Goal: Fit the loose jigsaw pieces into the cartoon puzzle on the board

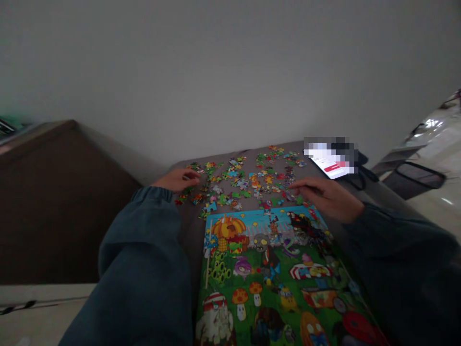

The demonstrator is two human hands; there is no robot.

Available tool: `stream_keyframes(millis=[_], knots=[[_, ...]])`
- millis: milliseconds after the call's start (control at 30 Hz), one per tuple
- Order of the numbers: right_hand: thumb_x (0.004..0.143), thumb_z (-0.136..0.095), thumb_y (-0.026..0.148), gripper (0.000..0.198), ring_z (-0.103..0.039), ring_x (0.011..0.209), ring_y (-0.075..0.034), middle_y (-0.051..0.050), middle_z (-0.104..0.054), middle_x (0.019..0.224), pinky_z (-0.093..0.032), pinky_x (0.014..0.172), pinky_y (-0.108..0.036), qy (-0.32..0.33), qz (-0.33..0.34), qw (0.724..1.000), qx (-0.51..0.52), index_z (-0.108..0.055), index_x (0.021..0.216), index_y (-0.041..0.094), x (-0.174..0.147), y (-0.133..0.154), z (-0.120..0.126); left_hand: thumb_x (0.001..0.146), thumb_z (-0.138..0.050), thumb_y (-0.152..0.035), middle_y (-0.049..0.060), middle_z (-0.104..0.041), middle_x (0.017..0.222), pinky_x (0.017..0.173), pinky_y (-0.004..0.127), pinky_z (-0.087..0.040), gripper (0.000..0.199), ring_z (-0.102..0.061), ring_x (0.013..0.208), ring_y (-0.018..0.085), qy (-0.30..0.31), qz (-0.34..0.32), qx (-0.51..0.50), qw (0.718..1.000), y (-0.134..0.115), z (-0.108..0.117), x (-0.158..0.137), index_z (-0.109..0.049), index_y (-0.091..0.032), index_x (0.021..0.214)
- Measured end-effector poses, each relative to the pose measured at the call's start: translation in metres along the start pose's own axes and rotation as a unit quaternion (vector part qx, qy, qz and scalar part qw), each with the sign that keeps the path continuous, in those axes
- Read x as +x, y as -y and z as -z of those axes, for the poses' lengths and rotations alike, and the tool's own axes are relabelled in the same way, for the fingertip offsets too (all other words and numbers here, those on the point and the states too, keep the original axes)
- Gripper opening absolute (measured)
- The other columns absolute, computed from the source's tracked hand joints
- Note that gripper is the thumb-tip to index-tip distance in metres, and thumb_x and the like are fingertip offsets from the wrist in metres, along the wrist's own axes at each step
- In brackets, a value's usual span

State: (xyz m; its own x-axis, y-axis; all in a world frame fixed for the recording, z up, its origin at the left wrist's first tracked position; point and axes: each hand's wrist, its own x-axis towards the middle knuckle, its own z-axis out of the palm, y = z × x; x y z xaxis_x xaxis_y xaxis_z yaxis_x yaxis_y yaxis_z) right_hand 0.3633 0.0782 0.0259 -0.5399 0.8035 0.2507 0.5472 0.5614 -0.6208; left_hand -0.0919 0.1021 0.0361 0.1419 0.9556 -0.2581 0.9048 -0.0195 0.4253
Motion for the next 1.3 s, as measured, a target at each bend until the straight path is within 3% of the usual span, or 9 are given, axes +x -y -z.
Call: stream_keyframes(millis=[167,333,500,733,900,1067,1200,1300], knots=[[0.092,-0.048,0.028,0.029,-0.068,0.068,-0.019,-0.007,-0.077,0.087,-0.053,0.064,-0.033,-0.013,-0.004,0.997,-0.081,-0.074,0.103,0.019,0.004,-0.026,-0.004,0.096,-0.064,-0.041,0.009,-0.067,0.116,0.093,0.045,-0.053,0.033,-0.064,0.105,0.024,-0.006,0.016,0.016,1.0,0.006,0.014,-0.009,-0.065,-0.016,0.117],[0.093,-0.049,0.03,0.029,-0.066,0.063,-0.018,-0.005,-0.076,0.083,-0.05,0.06,-0.03,0.01,0.008,0.994,-0.109,-0.075,0.102,0.02,0.002,-0.02,-0.012,0.069,-0.078,-0.049,0.005,-0.073,0.086,0.076,0.033,-0.048,0.034,-0.065,0.083,0.023,0.049,0.042,0.022,0.998,0.004,0.012,-0.012,-0.074,-0.021,0.089],[0.094,-0.047,0.03,0.033,-0.067,0.064,-0.018,-0.006,-0.076,0.082,-0.049,0.06,-0.03,0.043,0.0,0.992,-0.116,-0.076,0.103,0.019,0.003,-0.017,-0.011,0.057,-0.079,-0.052,0.003,-0.069,0.076,0.065,0.029,-0.043,0.045,-0.061,0.068,0.02,0.098,0.053,0.024,0.994,-0.008,-0.002,-0.008,-0.073,-0.02,0.089],[0.093,-0.048,0.032,0.032,-0.068,0.068,-0.019,-0.006,-0.077,0.084,-0.051,0.063,-0.03,0.036,-0.013,0.993,-0.116,-0.076,0.103,0.019,0.002,-0.02,-0.013,0.062,-0.076,-0.055,0.005,-0.069,0.075,0.065,0.027,-0.041,0.04,-0.059,0.071,0.019,0.121,0.041,0.028,0.991,-0.02,0.005,-0.012,-0.07,-0.018,0.076],[0.093,-0.047,0.033,0.033,-0.071,0.073,-0.021,-0.006,-0.077,0.088,-0.053,0.067,-0.032,0.032,-0.009,0.994,-0.101,-0.075,0.104,0.02,0.0,-0.022,-0.014,0.075,-0.068,-0.057,0.005,-0.072,0.086,0.061,0.025,-0.04,0.047,-0.058,0.07,0.017,0.138,-0.009,0.01,0.99,-0.056,0.016,-0.03,-0.072,-0.019,0.102],[0.093,-0.047,0.033,0.032,-0.07,0.072,-0.02,-0.006,-0.077,0.087,-0.052,0.067,-0.032,0.035,0.008,0.995,-0.098,-0.075,0.102,0.021,0.0,-0.024,-0.017,0.077,-0.07,-0.05,0.005,-0.074,0.086,0.06,0.023,-0.042,0.037,-0.063,0.071,0.016,0.214,-0.055,-0.008,0.975,-0.092,0.003,-0.034,-0.075,-0.02,0.098],[0.093,-0.048,0.033,0.032,-0.069,0.067,-0.018,-0.005,-0.077,0.085,-0.05,0.063,-0.03,0.037,0.014,0.994,-0.102,-0.076,0.103,0.021,0.0,-0.022,-0.017,0.08,-0.07,-0.05,0.004,-0.075,0.082,0.057,0.022,-0.043,0.033,-0.064,0.066,0.016,0.258,-0.064,-0.023,0.964,-0.095,-0.011,-0.039,-0.076,-0.021,0.094],[0.093,-0.048,0.031,0.032,-0.067,0.065,-0.017,-0.005,-0.077,0.084,-0.049,0.062,-0.029,0.037,0.022,0.993,-0.111,-0.077,0.103,0.021,0.0,-0.019,-0.015,0.084,-0.066,-0.05,0.003,-0.076,0.085,0.062,0.023,-0.046,0.033,-0.065,0.069,0.015,0.242,-0.084,-0.036,0.966,-0.091,-0.018,-0.052,-0.076,-0.022,0.098]])
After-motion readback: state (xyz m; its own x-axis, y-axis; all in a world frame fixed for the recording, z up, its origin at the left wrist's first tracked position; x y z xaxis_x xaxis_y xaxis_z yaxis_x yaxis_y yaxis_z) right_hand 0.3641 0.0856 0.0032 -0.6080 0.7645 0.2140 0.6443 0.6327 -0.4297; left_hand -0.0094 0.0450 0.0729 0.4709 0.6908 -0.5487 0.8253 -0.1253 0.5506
